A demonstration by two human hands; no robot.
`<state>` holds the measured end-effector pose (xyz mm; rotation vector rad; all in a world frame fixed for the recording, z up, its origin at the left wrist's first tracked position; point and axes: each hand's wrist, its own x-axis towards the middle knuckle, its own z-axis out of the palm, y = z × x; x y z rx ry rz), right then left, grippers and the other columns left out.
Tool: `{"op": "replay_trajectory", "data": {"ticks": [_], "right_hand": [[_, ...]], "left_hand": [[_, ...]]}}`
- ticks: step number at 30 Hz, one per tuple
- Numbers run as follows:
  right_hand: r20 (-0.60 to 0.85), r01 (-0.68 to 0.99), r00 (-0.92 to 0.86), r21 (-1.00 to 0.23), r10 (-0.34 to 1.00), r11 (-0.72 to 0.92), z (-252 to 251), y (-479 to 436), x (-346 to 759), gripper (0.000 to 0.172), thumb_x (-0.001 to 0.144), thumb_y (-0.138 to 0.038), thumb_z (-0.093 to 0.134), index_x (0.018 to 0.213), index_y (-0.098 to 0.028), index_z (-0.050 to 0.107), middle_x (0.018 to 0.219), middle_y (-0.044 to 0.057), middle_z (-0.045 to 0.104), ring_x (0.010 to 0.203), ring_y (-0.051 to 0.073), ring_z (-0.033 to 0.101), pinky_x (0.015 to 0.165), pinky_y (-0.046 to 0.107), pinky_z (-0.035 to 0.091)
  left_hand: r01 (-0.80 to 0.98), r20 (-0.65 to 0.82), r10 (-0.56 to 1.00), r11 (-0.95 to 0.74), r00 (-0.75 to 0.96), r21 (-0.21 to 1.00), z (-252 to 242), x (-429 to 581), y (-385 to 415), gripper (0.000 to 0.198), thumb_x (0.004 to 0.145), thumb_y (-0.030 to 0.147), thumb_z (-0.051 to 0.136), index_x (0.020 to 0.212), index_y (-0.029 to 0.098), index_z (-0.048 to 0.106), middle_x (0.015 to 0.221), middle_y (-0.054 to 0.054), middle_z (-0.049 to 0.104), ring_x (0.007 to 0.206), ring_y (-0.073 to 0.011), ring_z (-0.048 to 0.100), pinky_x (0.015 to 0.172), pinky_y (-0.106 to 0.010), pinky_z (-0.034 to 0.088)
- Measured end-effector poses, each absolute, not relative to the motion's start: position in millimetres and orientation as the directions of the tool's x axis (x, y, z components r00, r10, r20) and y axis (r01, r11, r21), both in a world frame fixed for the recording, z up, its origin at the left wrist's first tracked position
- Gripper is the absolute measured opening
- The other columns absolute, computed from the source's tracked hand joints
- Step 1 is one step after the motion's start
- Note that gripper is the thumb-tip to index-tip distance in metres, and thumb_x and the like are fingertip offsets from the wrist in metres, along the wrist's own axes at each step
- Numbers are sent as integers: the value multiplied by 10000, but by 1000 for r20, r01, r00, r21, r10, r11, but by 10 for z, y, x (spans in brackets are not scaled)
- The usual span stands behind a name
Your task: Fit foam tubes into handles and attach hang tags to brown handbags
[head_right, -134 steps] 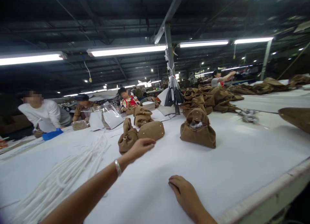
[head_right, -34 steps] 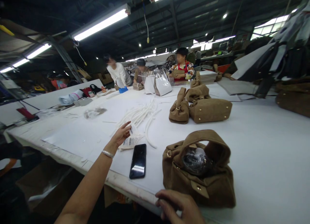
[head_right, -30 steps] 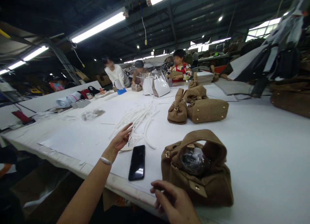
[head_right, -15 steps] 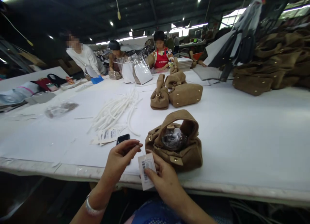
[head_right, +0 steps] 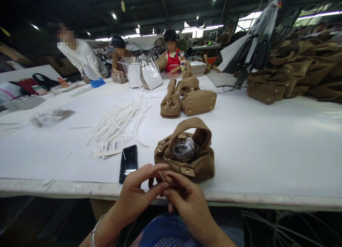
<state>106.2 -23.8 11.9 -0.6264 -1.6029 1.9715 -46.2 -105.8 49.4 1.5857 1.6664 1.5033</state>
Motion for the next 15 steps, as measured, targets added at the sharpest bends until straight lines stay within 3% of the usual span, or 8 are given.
{"op": "replay_trajectory", "data": {"ticks": [3, 6, 9, 12, 15], "right_hand": [[-24, -34, -709, -997, 705, -69, 160, -190, 1122, 238, 881, -413, 663, 980, -208, 734, 704, 15, 705, 421, 63, 474, 417, 184, 418], [73, 9, -673, -994, 736, 107, 226, -136, 1157, 204, 881, -385, 665, 980, -222, 736, 807, 32, 728, 573, 115, 606, 515, 199, 501], [230, 38, -643, -943, 730, 330, 325, -82, 1137, 147, 867, -344, 681, 933, -228, 744, 918, 47, 738, 832, 192, 691, 709, 247, 567], [308, 84, -633, -884, 710, 459, 426, -25, 1092, 141, 888, -337, 654, 881, -223, 737, 879, 36, 732, 811, 185, 689, 726, 245, 565], [385, 148, -598, -809, 703, 569, 500, 25, 1041, 129, 905, -324, 636, 884, -229, 721, 843, 14, 721, 754, 159, 675, 684, 220, 551]], "left_hand": [[277, 272, 861, -162, -429, 947, 510, -508, -1072, 383, 848, 247, 724, 1224, 258, 653, 907, -27, 757, 784, -156, 692, 662, -227, 534], [221, 249, 852, -162, -460, 962, 512, -494, -1084, 400, 840, 263, 736, 1229, 230, 647, 887, -36, 761, 766, -163, 700, 655, -236, 535], [236, 270, 873, -186, -405, 954, 484, -473, -1053, 406, 839, 252, 739, 1233, 254, 647, 877, -18, 766, 769, -158, 702, 683, -241, 537], [259, 291, 842, -187, -454, 948, 374, -579, -958, 401, 864, 253, 708, 1256, 270, 626, 924, -13, 762, 808, -155, 701, 714, -245, 540], [439, 347, 764, -94, -544, 894, 179, -785, -810, 403, 861, 233, 696, 1255, 273, 621, 1088, -39, 729, 968, -194, 677, 756, -280, 539]]}}
